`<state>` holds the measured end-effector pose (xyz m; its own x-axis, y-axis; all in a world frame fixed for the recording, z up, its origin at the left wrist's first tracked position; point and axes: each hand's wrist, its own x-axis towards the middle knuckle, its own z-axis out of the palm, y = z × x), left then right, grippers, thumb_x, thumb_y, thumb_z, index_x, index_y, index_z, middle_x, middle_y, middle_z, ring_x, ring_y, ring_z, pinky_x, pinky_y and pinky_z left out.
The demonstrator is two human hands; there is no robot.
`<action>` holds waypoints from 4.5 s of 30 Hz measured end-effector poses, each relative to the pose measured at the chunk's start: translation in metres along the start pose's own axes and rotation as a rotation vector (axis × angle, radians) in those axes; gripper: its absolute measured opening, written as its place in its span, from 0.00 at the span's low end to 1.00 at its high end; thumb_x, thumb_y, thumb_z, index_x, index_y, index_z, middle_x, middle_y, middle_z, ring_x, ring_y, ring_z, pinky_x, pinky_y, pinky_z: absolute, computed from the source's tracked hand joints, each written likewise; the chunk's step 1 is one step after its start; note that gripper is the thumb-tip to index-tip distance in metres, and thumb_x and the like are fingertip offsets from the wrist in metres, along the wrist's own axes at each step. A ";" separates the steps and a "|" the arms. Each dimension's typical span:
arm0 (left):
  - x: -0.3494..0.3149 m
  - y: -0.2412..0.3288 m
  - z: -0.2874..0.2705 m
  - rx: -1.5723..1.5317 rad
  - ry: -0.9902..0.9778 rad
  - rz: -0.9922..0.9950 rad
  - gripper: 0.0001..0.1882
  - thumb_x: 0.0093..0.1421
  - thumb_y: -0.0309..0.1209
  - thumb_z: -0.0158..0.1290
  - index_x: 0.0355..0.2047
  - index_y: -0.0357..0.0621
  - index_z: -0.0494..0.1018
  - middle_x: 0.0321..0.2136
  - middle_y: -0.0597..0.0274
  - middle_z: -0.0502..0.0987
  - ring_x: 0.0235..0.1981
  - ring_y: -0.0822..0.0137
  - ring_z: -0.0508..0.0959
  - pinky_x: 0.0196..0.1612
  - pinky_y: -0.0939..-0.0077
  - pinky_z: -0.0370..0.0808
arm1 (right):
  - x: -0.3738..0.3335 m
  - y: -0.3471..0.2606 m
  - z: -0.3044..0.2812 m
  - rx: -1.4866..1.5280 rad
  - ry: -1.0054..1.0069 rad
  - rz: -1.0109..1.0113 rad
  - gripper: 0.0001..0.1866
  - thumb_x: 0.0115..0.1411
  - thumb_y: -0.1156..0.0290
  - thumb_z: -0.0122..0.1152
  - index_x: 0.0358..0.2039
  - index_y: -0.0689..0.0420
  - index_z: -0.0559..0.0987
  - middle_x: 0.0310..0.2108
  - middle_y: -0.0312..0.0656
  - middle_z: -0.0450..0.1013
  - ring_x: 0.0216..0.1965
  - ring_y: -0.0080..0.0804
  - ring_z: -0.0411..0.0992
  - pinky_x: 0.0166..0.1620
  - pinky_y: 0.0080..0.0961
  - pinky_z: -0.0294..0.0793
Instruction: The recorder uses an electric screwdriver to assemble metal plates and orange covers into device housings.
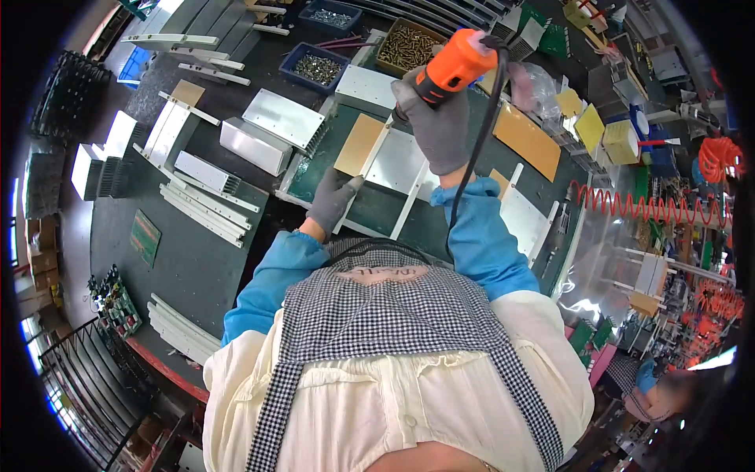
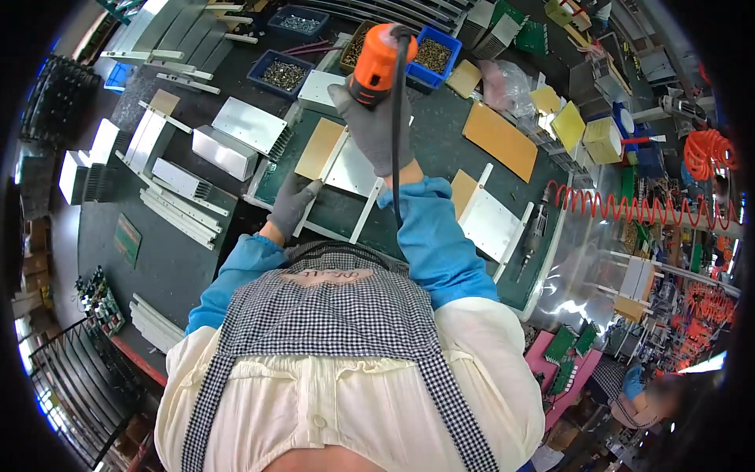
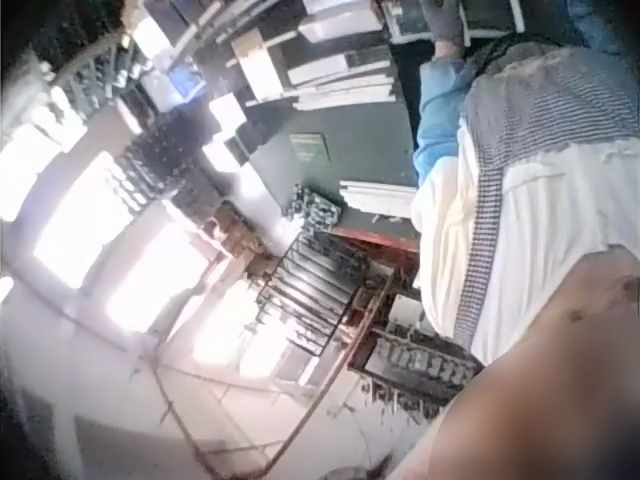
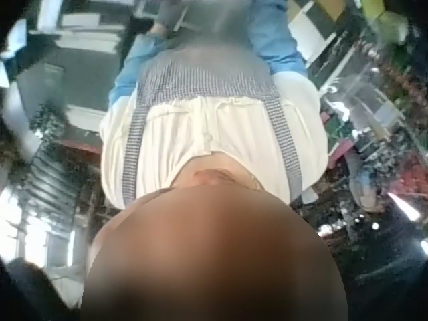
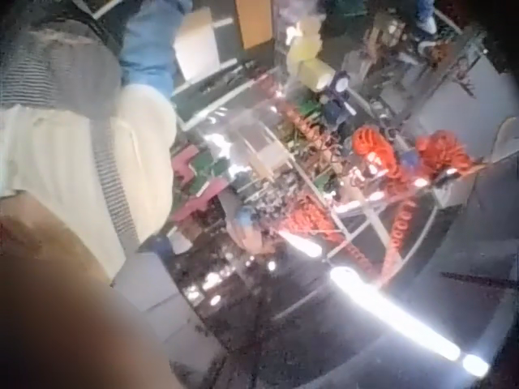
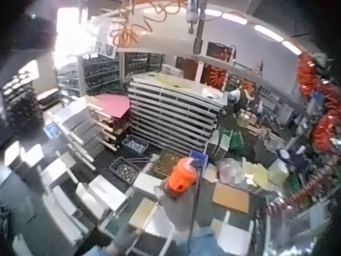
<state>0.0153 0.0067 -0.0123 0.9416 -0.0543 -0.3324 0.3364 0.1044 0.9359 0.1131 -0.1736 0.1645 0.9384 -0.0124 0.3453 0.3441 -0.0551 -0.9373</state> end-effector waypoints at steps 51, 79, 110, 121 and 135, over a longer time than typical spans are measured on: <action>-0.003 0.004 -0.010 -0.025 0.013 -0.079 0.20 0.61 0.36 0.55 0.48 0.31 0.71 0.38 0.60 0.76 0.39 0.70 0.73 0.44 0.76 0.69 | 0.023 0.016 0.011 -0.052 0.026 -0.069 0.10 0.53 0.71 0.66 0.30 0.59 0.74 0.23 0.34 0.72 0.22 0.20 0.70 0.28 0.20 0.71; -0.032 0.004 -0.056 -0.907 0.002 -0.181 0.17 0.68 0.27 0.43 0.54 0.28 0.66 0.45 0.56 0.75 0.35 0.74 0.77 0.35 0.90 0.75 | -0.011 -0.052 0.022 0.584 -0.001 0.078 0.28 0.56 0.76 0.60 0.55 0.62 0.61 0.32 0.43 0.75 0.35 0.36 0.77 0.44 0.36 0.77; -0.027 0.048 -0.018 -1.090 0.059 -0.320 0.15 0.70 0.32 0.43 0.53 0.37 0.66 0.45 0.54 0.74 0.41 0.73 0.77 0.29 0.94 0.70 | -0.037 -0.039 0.036 0.599 0.122 0.141 0.29 0.56 0.76 0.61 0.56 0.62 0.59 0.33 0.43 0.74 0.34 0.36 0.77 0.44 0.35 0.77; -0.032 0.015 -0.034 -0.035 0.205 -0.345 0.22 0.66 0.41 0.50 0.54 0.39 0.70 0.42 0.57 0.77 0.40 0.71 0.75 0.37 0.78 0.72 | -0.041 -0.027 0.008 0.431 0.107 0.105 0.29 0.56 0.75 0.60 0.56 0.62 0.59 0.33 0.44 0.74 0.34 0.40 0.77 0.47 0.43 0.76; -0.031 0.011 -0.017 0.133 0.046 -0.228 0.24 0.61 0.45 0.56 0.45 0.34 0.76 0.37 0.58 0.79 0.40 0.68 0.75 0.46 0.73 0.71 | -0.051 -0.033 0.028 0.119 -0.236 0.050 0.32 0.51 0.79 0.64 0.54 0.66 0.61 0.33 0.41 0.75 0.33 0.30 0.76 0.42 0.28 0.77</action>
<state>-0.0104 0.0264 0.0059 0.8426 -0.0154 -0.5384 0.5376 -0.0374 0.8424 0.0548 -0.1429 0.1765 0.9307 0.2218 0.2907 0.2850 0.0579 -0.9568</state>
